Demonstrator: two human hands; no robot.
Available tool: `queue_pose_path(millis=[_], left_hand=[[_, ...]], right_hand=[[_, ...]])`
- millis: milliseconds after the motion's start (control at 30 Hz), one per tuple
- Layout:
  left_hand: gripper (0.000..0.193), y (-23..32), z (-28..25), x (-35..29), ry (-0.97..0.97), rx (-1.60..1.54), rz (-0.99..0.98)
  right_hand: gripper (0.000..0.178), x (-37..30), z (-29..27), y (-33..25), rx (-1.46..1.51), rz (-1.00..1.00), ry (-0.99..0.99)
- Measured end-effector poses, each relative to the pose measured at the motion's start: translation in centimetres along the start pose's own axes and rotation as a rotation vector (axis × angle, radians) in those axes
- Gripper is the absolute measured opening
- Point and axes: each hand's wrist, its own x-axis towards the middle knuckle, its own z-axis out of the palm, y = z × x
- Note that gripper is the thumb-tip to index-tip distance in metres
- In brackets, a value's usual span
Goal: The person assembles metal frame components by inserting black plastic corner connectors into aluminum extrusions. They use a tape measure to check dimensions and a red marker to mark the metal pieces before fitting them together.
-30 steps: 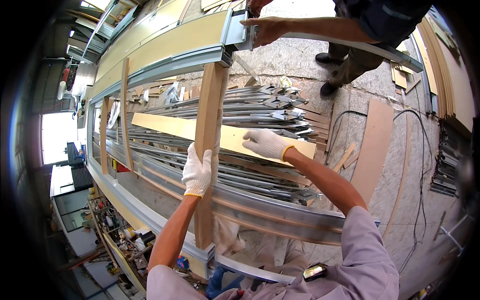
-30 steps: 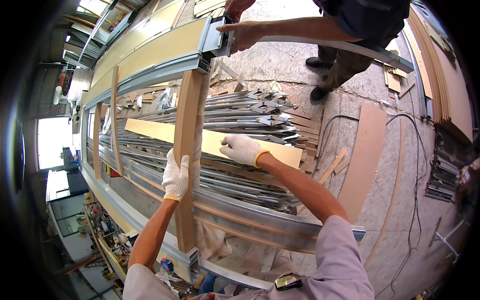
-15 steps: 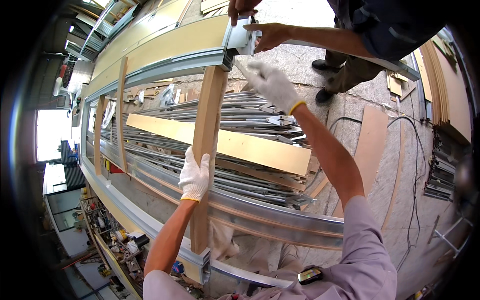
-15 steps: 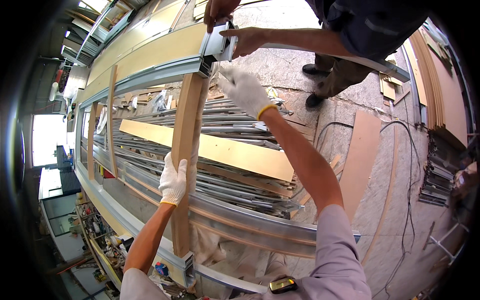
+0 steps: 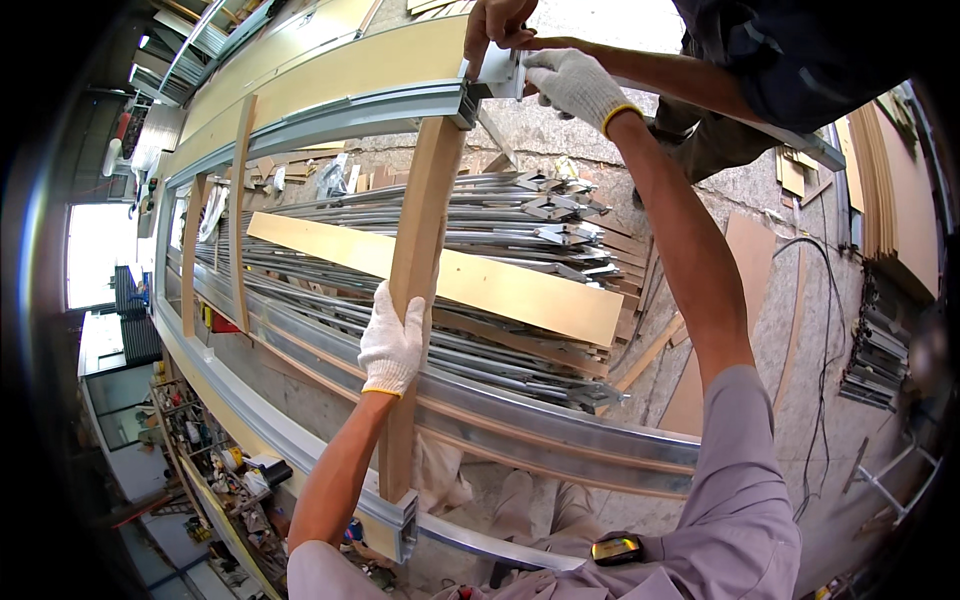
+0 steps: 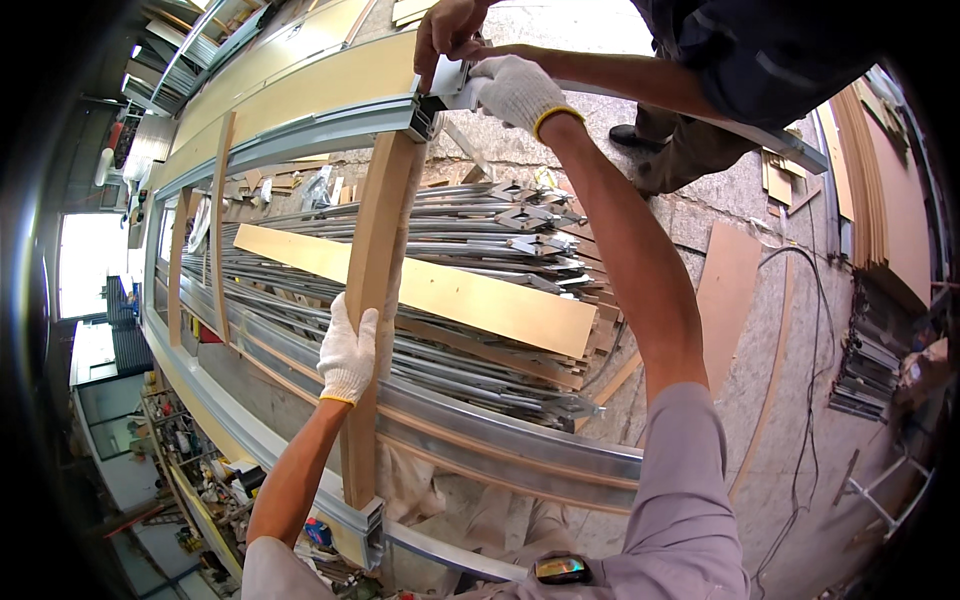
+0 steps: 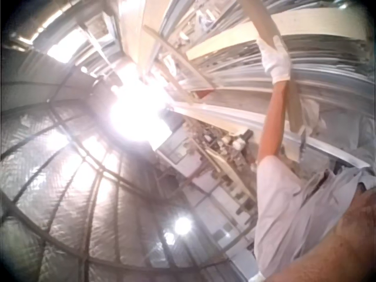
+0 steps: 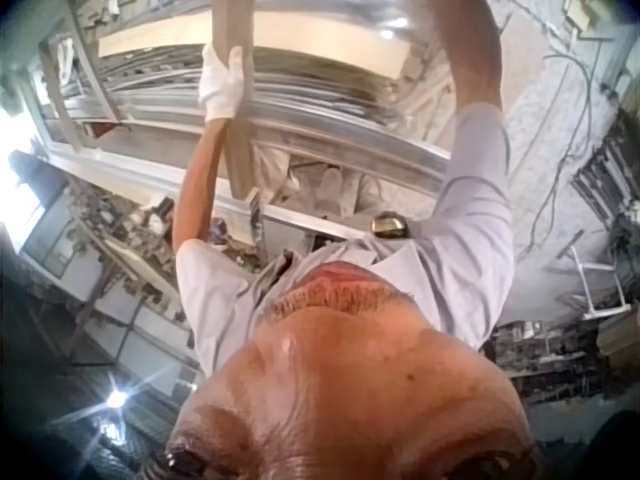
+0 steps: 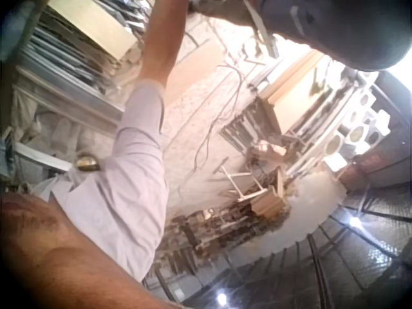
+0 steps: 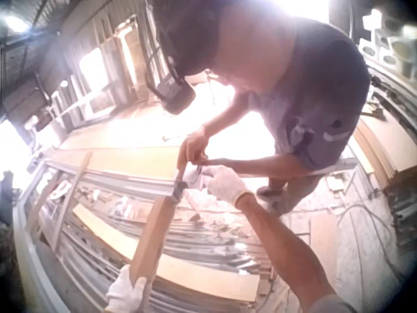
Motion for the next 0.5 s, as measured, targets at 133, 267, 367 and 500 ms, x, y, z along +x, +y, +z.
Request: queue_pose_path(millis=[133,267,367,500], left_hand=[[0.056,-0.1,0.0,0.1,0.001,-0.009,0.007],[0.055,-0.4,0.2,0.1,0.013,-0.007,0.019],[0.055,-0.3,0.2,0.1,0.01,-0.006,0.017],[0.055,-0.1,0.1,0.1,-0.001,-0.005,0.006]], right_hand=[[0.046,-0.5,2.6,0.8,-0.069,-0.106,-0.017],[0.048,-1.6,4.6,1.2,-0.154,-0.139,0.002],[0.046,-2.0,5.1,1.4,-0.12,-0.201,0.055],[0.042,-2.3,5.9,0.8,-0.124,-0.13,-0.017]])
